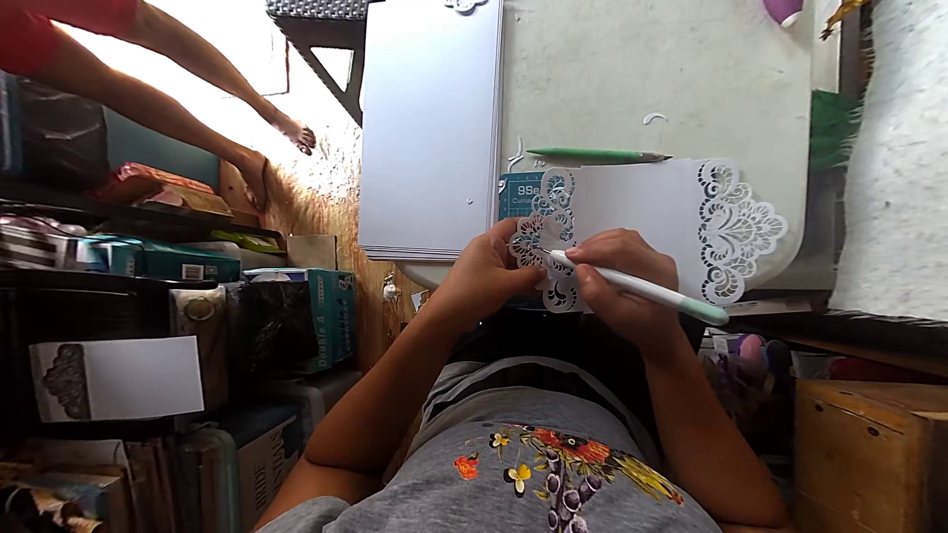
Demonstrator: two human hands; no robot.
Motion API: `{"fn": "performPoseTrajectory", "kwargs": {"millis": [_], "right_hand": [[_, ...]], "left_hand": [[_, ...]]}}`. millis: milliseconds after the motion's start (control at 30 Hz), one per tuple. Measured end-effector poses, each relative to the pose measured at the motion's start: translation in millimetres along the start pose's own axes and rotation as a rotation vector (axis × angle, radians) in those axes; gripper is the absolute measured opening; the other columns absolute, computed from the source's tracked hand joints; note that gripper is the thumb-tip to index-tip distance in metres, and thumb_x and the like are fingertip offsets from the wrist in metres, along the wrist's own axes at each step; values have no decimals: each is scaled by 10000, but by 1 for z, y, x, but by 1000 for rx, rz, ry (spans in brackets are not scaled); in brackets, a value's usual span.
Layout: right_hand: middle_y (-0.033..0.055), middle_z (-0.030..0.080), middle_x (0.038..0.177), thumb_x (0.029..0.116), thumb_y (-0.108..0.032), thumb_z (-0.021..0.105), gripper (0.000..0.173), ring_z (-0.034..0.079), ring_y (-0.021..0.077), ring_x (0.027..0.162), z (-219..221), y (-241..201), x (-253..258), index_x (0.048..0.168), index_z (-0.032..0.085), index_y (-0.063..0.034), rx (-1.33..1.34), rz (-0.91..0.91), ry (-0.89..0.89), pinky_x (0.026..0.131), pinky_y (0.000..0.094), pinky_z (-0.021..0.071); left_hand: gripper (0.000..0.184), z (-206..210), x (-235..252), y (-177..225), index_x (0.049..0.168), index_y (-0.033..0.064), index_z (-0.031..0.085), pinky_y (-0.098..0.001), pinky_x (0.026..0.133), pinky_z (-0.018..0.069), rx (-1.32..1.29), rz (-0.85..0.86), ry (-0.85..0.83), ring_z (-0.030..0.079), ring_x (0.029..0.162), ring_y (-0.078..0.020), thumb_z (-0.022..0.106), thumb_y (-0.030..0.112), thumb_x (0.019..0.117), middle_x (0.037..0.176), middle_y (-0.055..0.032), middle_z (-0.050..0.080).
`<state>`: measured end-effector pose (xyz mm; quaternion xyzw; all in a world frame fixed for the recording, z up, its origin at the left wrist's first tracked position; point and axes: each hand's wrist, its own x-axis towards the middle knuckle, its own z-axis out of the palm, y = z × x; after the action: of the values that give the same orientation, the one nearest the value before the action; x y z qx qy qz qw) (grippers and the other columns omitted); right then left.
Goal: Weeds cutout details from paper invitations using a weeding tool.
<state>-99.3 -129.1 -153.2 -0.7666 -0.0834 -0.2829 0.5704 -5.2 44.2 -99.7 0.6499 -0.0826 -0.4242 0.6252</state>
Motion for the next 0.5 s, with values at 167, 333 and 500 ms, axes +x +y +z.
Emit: {"fn": "performPoseTrajectory", "kwargs": {"millis": [167, 333, 500], "right_hand": [[72, 712, 1029, 935, -55, 594, 165, 671, 76, 1003, -5, -1, 0, 1029, 691, 39, 129, 2, 31, 890, 238, 552], [92, 726, 949, 898, -82, 617, 170, 664, 110, 951, -1, 1, 0, 970, 721, 31, 52, -8, 23, 874, 279, 512], [92, 723, 984, 913, -70, 608, 177, 668, 105, 973, -2, 0, -1, 999, 714, 42, 79, -10, 32, 885, 266, 525]], "left_hand": [[474, 0, -1, 0, 1337, 25, 477, -266, 748, 632, 15, -1, 4, 732, 870, -109, 618, -140, 916, 1051, -61, 712], [470, 0, 0, -1, 1332, 24, 484, -266, 746, 632, 13, 0, 7, 732, 866, -108, 620, -141, 913, 1047, -63, 712], [435, 1, -2, 1, 1298, 28, 493, -254, 725, 629, 28, 1, 7, 729, 835, -95, 618, -138, 916, 1017, -50, 716]]}}
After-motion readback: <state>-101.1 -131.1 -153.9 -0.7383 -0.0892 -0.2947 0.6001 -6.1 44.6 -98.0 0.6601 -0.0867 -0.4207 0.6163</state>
